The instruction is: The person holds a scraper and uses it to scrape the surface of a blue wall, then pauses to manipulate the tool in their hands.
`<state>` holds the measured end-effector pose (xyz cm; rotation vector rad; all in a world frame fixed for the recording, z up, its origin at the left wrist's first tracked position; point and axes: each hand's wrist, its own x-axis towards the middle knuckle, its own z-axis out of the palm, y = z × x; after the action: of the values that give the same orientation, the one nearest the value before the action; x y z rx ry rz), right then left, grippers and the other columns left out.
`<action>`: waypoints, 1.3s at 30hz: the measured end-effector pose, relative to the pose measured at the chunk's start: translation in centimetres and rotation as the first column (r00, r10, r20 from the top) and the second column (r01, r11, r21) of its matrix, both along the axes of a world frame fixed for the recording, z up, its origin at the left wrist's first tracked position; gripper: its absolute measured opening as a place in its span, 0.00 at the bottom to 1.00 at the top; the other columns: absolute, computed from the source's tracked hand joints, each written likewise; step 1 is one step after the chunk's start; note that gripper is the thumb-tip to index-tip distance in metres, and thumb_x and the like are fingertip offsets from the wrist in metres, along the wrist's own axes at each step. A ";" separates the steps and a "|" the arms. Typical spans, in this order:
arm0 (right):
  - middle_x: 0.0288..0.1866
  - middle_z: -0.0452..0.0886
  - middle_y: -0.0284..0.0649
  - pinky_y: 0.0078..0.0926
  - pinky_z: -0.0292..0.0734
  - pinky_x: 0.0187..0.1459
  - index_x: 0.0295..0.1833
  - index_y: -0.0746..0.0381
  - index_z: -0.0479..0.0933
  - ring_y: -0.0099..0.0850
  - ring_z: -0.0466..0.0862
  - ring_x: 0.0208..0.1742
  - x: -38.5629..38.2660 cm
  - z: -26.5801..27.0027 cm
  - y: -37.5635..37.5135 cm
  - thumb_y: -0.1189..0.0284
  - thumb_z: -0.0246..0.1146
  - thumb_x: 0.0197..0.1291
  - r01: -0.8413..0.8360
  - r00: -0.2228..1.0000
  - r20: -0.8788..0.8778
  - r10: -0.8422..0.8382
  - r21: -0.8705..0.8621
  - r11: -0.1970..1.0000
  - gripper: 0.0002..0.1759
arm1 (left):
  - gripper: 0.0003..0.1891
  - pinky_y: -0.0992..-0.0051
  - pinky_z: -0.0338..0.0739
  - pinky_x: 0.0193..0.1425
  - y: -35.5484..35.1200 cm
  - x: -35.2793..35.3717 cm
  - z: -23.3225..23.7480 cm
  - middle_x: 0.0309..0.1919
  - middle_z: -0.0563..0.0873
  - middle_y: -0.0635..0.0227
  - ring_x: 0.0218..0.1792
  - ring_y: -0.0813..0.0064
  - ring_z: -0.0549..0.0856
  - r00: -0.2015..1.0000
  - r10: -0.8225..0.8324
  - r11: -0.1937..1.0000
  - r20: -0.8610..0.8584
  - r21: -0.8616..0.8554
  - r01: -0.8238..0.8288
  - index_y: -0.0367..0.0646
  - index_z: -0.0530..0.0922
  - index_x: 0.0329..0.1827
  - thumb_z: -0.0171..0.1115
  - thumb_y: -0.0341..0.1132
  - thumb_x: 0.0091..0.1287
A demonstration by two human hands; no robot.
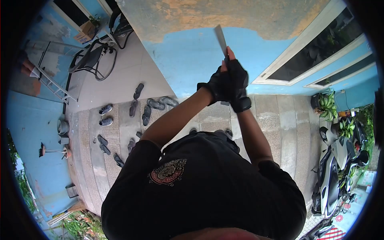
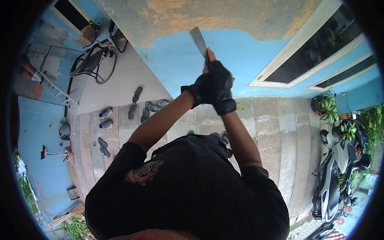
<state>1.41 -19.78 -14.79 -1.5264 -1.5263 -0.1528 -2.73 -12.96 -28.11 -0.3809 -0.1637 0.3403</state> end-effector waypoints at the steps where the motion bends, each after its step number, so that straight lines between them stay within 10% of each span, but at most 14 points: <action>1: 0.54 0.87 0.45 0.27 0.82 0.46 0.73 0.54 0.73 0.33 0.89 0.44 -2.1 -1.2 -0.3 0.77 0.64 0.65 0.003 0.992 -0.126 0.008 0.087 0.996 0.30 | 0.35 0.64 0.73 0.66 0.0 0.1 -1.3 0.54 0.80 0.55 0.55 0.64 0.80 0.893 0.428 0.678 -0.136 0.702 -0.218 0.41 0.72 0.61 0.42 0.66 0.75; 5: 0.58 0.86 0.44 0.24 0.80 0.49 0.73 0.56 0.73 0.29 0.88 0.46 -2.7 -0.2 0.0 0.79 0.65 0.64 -0.170 0.979 -0.096 0.182 0.119 0.978 0.31 | 0.52 0.48 0.52 0.82 -1.8 0.9 2.4 0.78 0.63 0.57 0.78 0.46 0.59 0.540 0.054 0.966 0.840 0.094 -0.242 0.45 0.63 0.75 0.37 0.81 0.63; 6: 0.50 0.89 0.42 0.25 0.81 0.45 0.73 0.55 0.73 0.26 0.87 0.42 -2.1 0.6 0.5 0.78 0.64 0.66 -0.188 0.926 -0.313 0.210 0.100 0.977 0.29 | 0.33 0.59 0.62 0.72 -1.2 -0.3 3.1 0.65 0.71 0.63 0.66 0.59 0.68 0.692 0.190 0.833 0.697 -0.487 0.262 0.47 0.69 0.66 0.44 0.63 0.70; 7: 0.41 0.88 0.39 0.26 0.80 0.42 0.74 0.52 0.72 0.23 0.85 0.39 -1.3 1.6 0.5 0.76 0.62 0.69 -0.155 0.932 -0.337 0.132 -0.042 0.987 0.28 | 0.14 0.70 0.71 0.62 -0.2 -1.8 3.9 0.51 0.80 0.69 0.54 0.73 0.77 0.847 0.134 0.186 0.514 -0.853 0.488 0.50 0.75 0.57 0.50 0.45 0.77; 9: 0.37 0.84 0.39 0.28 0.81 0.42 0.73 0.54 0.72 0.29 0.85 0.37 -0.7 2.7 1.3 0.79 0.61 0.64 -0.201 0.883 -0.438 0.170 -0.025 0.979 0.30 | 0.11 0.73 0.72 0.61 0.9 -3.0 2.4 0.50 0.81 0.70 0.53 0.73 0.78 0.562 0.566 -0.729 0.602 0.048 0.683 0.51 0.78 0.53 0.48 0.41 0.78; 13: 0.41 0.87 0.38 0.31 0.82 0.43 0.74 0.53 0.69 0.35 0.87 0.40 -4.5 1.0 2.0 0.79 0.56 0.64 -0.280 0.957 -0.115 0.266 -0.124 0.952 0.32 | 0.19 0.55 0.66 0.71 2.3 -1.8 0.2 0.50 0.83 0.67 0.55 0.66 0.80 0.460 0.126 -0.357 0.879 -0.393 0.848 0.55 0.80 0.54 0.64 0.51 0.64; 14: 0.43 0.87 0.38 0.34 0.81 0.45 0.75 0.52 0.68 0.36 0.87 0.42 -5.5 0.9 1.8 0.80 0.56 0.61 -0.385 0.915 0.051 0.400 -0.180 0.905 0.35 | 0.25 0.47 0.62 0.73 1.6 -1.3 2.9 0.55 0.82 0.66 0.61 0.63 0.78 0.598 0.401 -0.581 0.694 -0.312 0.752 0.54 0.77 0.58 0.68 0.50 0.60; 21: 0.40 0.88 0.37 0.24 0.80 0.48 0.72 0.60 0.71 0.29 0.88 0.43 -14.7 3.5 -3.3 0.77 0.60 0.68 -0.844 0.227 -0.750 0.622 0.167 0.510 0.26 | 0.21 0.37 0.58 0.74 4.6 1.6 0.2 0.46 0.86 0.65 0.53 0.58 0.84 0.798 0.602 -0.717 -0.022 -0.454 0.529 0.52 0.79 0.51 0.70 0.47 0.56; 28: 0.43 0.86 0.41 0.33 0.81 0.42 0.70 0.56 0.73 0.35 0.86 0.39 -6.2 -5.6 2.1 0.82 0.56 0.62 -0.435 0.861 -0.375 0.344 -0.190 0.880 0.30 | 0.21 0.50 0.69 0.64 6.3 1.1 -4.2 0.47 0.88 0.62 0.57 0.61 0.85 0.724 0.675 -0.713 -0.146 -0.384 0.587 0.53 0.79 0.56 0.63 0.49 0.62; 30: 0.42 0.86 0.41 0.31 0.82 0.41 0.74 0.56 0.69 0.34 0.86 0.38 -3.4 -8.5 3.9 0.81 0.54 0.62 -0.268 0.919 -0.354 0.177 -0.228 0.936 0.32 | 0.16 0.55 0.75 0.47 6.4 1.1 -9.8 0.27 0.83 0.64 0.40 0.71 0.84 0.641 0.710 -0.291 0.290 -0.709 0.643 0.50 0.79 0.42 0.57 0.51 0.65; 31: 0.43 0.87 0.41 0.32 0.83 0.42 0.74 0.55 0.68 0.35 0.87 0.39 -3.6 -6.9 3.6 0.81 0.54 0.62 -0.213 0.883 -0.462 0.079 -0.245 0.946 0.33 | 0.15 0.54 0.75 0.45 0.7 -1.8 1.9 0.30 0.84 0.68 0.35 0.71 0.82 0.590 0.680 -0.002 0.435 -0.804 0.595 0.50 0.79 0.43 0.58 0.50 0.65; 32: 0.44 0.88 0.41 0.35 0.83 0.42 0.74 0.55 0.69 0.38 0.88 0.41 -4.8 -6.3 2.8 0.79 0.55 0.61 -0.273 0.879 -0.459 0.129 -0.263 0.926 0.32 | 0.15 0.54 0.75 0.45 2.0 -1.3 -0.9 0.30 0.84 0.68 0.35 0.71 0.82 0.588 0.684 -0.004 0.431 -0.804 0.594 0.50 0.79 0.43 0.58 0.50 0.65; 34: 0.47 0.87 0.40 0.35 0.83 0.44 0.71 0.55 0.71 0.40 0.88 0.43 -9.2 -7.7 1.9 0.78 0.58 0.57 -0.469 0.838 -0.366 0.406 -0.101 0.877 0.32 | 0.20 0.46 0.69 0.60 6.4 1.0 -8.5 0.44 0.88 0.68 0.49 0.61 0.85 0.856 0.511 -0.799 0.076 -0.325 0.506 0.54 0.79 0.54 0.63 0.48 0.60; 39: 0.41 0.85 0.41 0.32 0.81 0.44 0.67 0.59 0.74 0.40 0.87 0.41 -16.5 -0.4 -4.9 0.80 0.62 0.59 -0.609 0.766 -0.301 0.567 -0.059 0.791 0.28 | 0.44 0.46 0.64 0.72 5.0 -0.8 -3.8 0.69 0.78 0.62 0.70 0.61 0.76 0.752 0.617 -0.773 -0.231 -0.358 0.524 0.55 0.66 0.77 0.71 0.55 0.56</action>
<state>-15.10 -24.68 -15.18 -1.0478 -1.7450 0.5356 -3.54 -7.95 -31.88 -3.2042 -0.6175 0.6824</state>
